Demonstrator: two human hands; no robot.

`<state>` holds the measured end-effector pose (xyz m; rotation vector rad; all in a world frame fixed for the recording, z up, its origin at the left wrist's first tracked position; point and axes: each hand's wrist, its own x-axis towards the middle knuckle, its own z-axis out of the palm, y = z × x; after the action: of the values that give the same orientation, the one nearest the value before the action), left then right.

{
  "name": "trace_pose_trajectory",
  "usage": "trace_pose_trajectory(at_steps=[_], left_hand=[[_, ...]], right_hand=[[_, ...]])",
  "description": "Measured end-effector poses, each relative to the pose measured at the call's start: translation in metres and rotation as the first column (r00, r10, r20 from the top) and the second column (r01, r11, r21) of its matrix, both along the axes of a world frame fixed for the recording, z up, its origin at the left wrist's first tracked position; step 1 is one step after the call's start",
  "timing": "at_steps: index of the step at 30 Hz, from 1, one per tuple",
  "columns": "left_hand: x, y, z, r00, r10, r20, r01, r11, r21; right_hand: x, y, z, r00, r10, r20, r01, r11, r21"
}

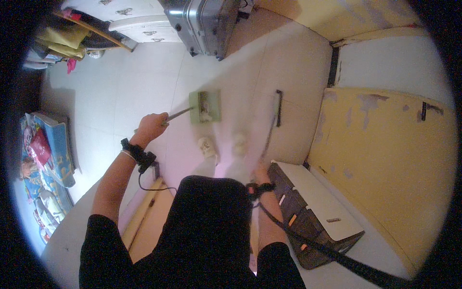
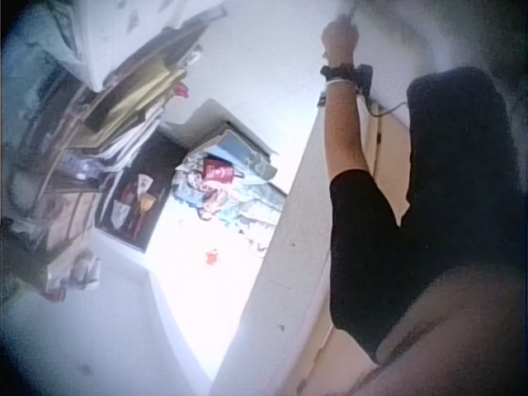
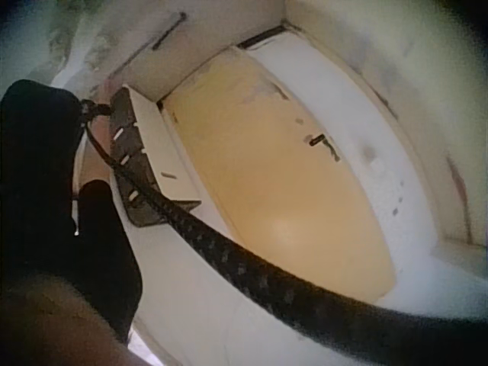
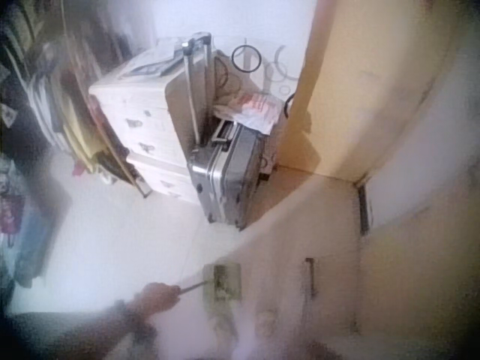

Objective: The person sweeps a tiled floor using a broom and dustpan, gathering scattered paper debris. They move around a cluttered room, sweeping near a sofa, clothing rack, and bed, then collect the debris into the dustpan and walk toward a trash bin.

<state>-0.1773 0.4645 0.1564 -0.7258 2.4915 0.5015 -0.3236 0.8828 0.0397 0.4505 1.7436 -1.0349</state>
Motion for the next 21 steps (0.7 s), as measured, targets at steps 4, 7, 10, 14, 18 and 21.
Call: trace_pose_trajectory(at_steps=[4, 7, 10, 14, 18, 21], left_hand=[[0.000, 0.003, 0.000, 1.000, 0.024, -0.017, -0.023, 1.000, 0.009], [-0.001, 0.002, 0.001, 1.000, 0.013, -0.007, -0.013, 1.000, 0.006], [0.000, -0.001, 0.002, 0.999, 0.014, -0.050, -0.013, 1.000, 0.024], [0.003, -0.002, 0.004, 0.998, 0.046, -0.039, -0.044, 0.998, 0.043], [0.003, -0.002, 0.002, 0.997, 0.035, -0.075, -0.033, 0.999, 0.023], [0.001, -0.003, -0.001, 0.997, 0.032, -0.070, -0.031, 0.999, 0.016]], right_hand=[[0.056, -0.038, -0.017, 0.984, 0.157, 0.089, -0.156, 0.988, -0.017], [0.073, -0.059, 0.006, 0.960, 0.163, 0.226, -0.157, 0.987, -0.043], [0.063, -0.067, 0.048, 0.962, 0.154, 0.225, -0.137, 0.986, -0.091], [0.034, -0.052, 0.092, 0.923, 0.236, 0.303, -0.209, 0.971, -0.119], [0.038, -0.028, 0.079, 0.938, 0.253, 0.238, -0.278, 0.958, 0.074], [0.056, -0.039, 0.040, 0.813, 0.567, -0.131, -0.572, 0.821, 0.002]])
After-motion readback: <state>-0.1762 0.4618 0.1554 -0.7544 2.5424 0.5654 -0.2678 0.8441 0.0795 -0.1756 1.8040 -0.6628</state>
